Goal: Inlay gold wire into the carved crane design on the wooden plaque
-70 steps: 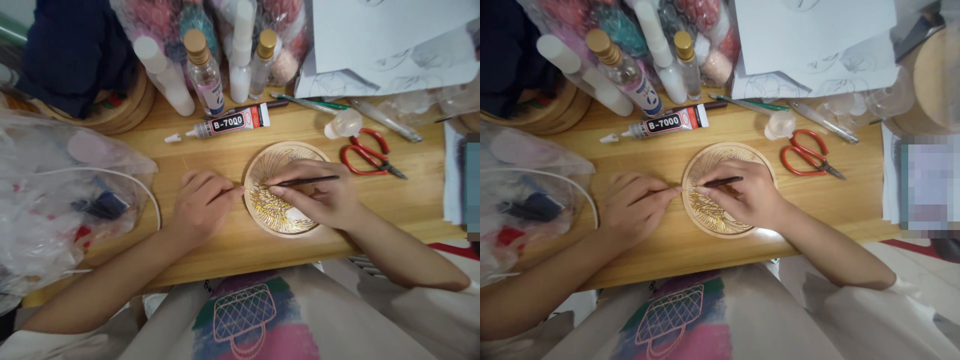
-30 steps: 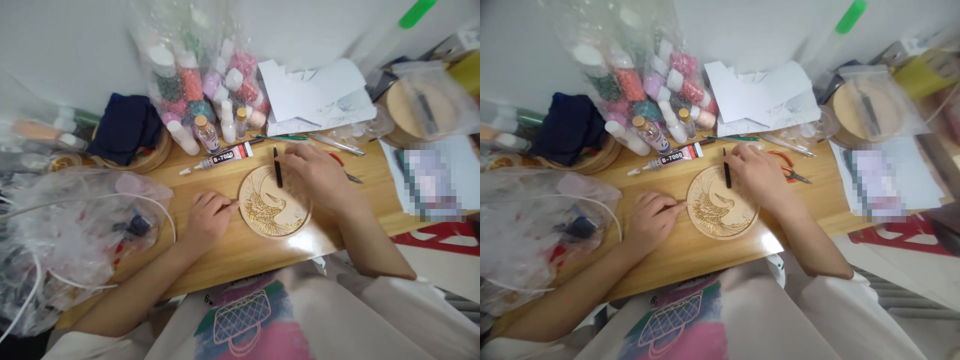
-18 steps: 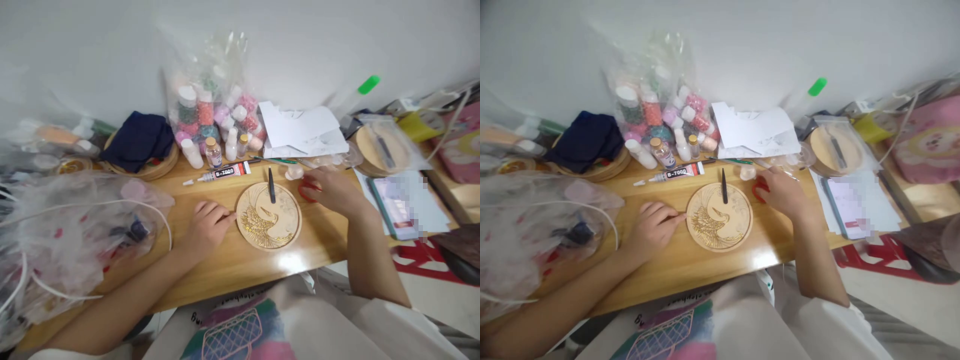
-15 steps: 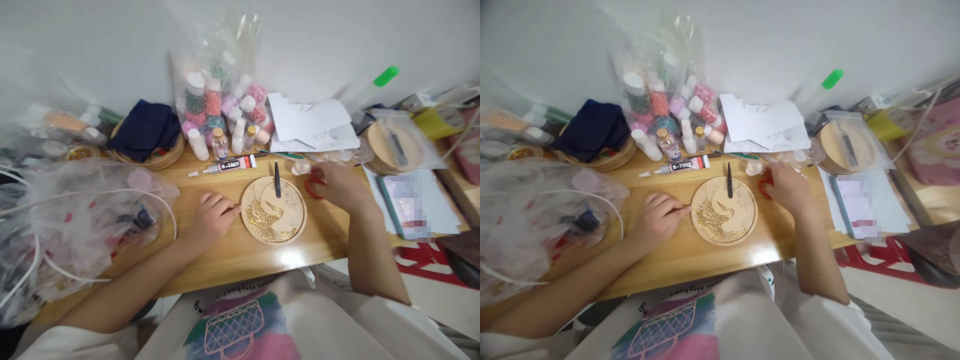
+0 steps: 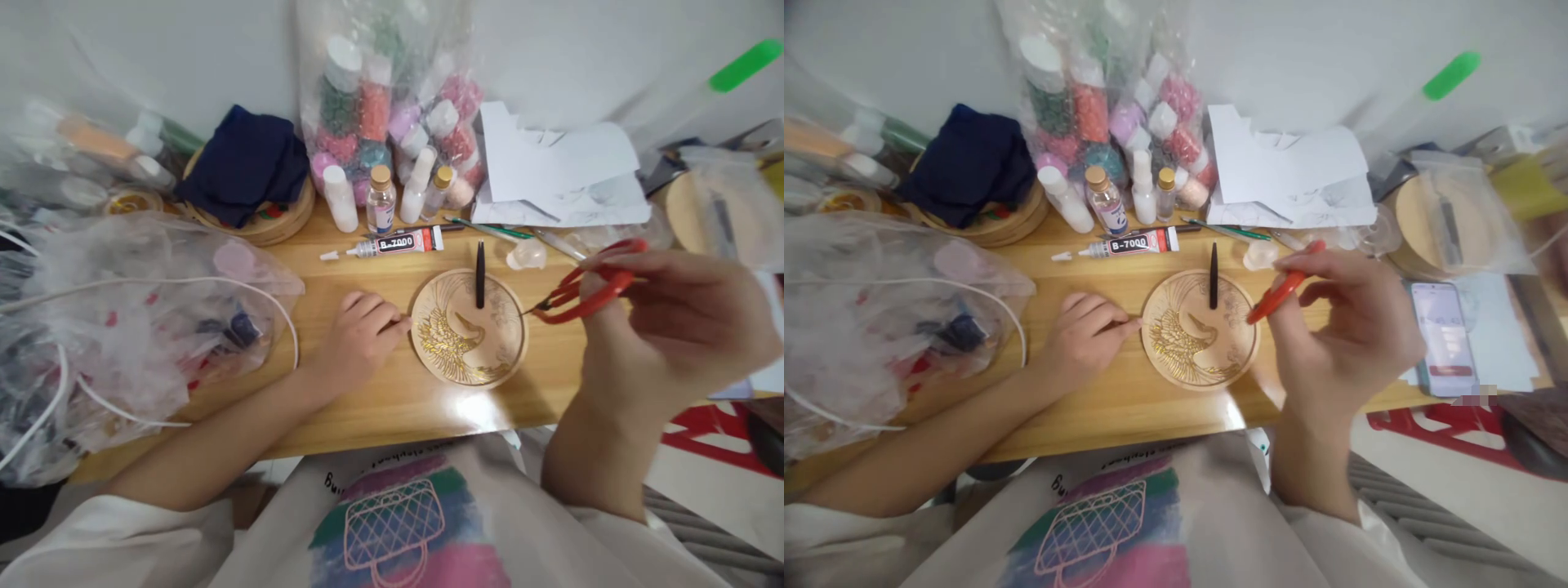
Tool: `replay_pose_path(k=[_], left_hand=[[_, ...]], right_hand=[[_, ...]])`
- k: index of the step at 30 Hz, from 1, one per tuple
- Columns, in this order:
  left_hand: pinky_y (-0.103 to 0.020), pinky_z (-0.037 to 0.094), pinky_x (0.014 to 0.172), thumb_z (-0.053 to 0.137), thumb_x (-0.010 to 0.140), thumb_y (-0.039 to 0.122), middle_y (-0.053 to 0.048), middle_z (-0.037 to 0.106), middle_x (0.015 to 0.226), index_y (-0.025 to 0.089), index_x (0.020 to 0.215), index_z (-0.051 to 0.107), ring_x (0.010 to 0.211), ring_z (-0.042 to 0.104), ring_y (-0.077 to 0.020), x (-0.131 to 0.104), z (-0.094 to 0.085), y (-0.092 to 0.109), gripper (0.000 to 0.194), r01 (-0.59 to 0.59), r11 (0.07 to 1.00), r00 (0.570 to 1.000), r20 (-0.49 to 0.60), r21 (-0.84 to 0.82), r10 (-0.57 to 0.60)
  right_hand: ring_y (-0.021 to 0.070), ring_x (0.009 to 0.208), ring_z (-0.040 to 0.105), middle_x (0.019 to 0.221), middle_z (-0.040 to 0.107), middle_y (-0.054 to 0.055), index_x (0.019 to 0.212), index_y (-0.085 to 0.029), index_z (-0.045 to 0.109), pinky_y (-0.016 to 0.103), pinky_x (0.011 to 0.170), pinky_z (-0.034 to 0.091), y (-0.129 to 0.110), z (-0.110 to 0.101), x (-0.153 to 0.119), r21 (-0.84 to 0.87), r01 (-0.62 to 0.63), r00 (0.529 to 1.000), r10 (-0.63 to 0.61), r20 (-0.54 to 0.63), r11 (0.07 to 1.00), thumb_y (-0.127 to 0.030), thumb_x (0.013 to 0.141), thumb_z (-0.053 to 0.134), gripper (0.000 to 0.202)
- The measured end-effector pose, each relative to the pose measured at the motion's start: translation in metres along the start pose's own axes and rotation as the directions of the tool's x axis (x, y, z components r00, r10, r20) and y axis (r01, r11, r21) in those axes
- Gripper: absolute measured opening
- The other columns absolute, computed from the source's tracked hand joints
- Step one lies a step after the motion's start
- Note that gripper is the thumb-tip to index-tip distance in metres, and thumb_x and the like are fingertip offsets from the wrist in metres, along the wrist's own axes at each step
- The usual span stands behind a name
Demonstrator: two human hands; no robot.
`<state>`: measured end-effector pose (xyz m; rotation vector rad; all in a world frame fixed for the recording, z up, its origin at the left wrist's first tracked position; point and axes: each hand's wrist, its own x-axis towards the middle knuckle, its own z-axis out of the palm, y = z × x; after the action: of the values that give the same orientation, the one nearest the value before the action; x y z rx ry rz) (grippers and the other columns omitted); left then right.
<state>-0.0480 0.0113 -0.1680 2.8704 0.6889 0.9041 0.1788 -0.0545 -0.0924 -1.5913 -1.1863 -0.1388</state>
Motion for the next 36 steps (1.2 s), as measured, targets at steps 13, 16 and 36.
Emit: replay_pose_path(k=[13,16,36], left_hand=[[-0.032,0.036,0.070,0.053,0.095,0.017,0.001,0.065,0.073,0.016,0.086,0.067,0.072,0.053,-0.0149,0.002,-0.002,0.001,0.017,-0.009,1.000,1.000,0.013,-0.002,0.009],[-0.032,0.036,0.071,0.053,0.095,0.017,0.000,0.066,0.073,0.016,0.085,0.066,0.073,0.054,-0.0152,0.002,-0.003,0.001,0.017,-0.006,1.000,1.000,0.021,-0.005,0.006],[-0.034,0.035,0.071,0.049,0.097,0.018,0.000,0.064,0.075,0.016,0.089,0.067,0.075,0.052,-0.0155,0.000,-0.002,0.000,0.020,0.003,0.999,0.999,0.043,-0.032,-0.002]], right_hand=[[0.0178,0.070,0.061,0.080,0.051,-0.001,0.088,-0.028,0.051,0.038,0.070,0.052,-0.014,0.069,-0.065,0.330,-0.116,0.984,0.153,-0.090,0.937,-0.017,0.088,0.055,0.012],[0.0175,0.070,0.059,0.081,0.048,-0.001,0.091,-0.030,0.053,0.038,0.070,0.049,-0.019,0.069,-0.065,0.311,-0.065,0.986,0.109,-0.127,0.948,-0.015,0.088,0.054,0.015],[0.0191,0.066,0.057,0.079,0.046,0.000,0.087,-0.029,0.053,0.042,0.069,0.052,-0.024,0.066,-0.062,0.292,-0.046,0.991,0.081,-0.109,0.955,-0.014,0.085,0.054,0.015]])
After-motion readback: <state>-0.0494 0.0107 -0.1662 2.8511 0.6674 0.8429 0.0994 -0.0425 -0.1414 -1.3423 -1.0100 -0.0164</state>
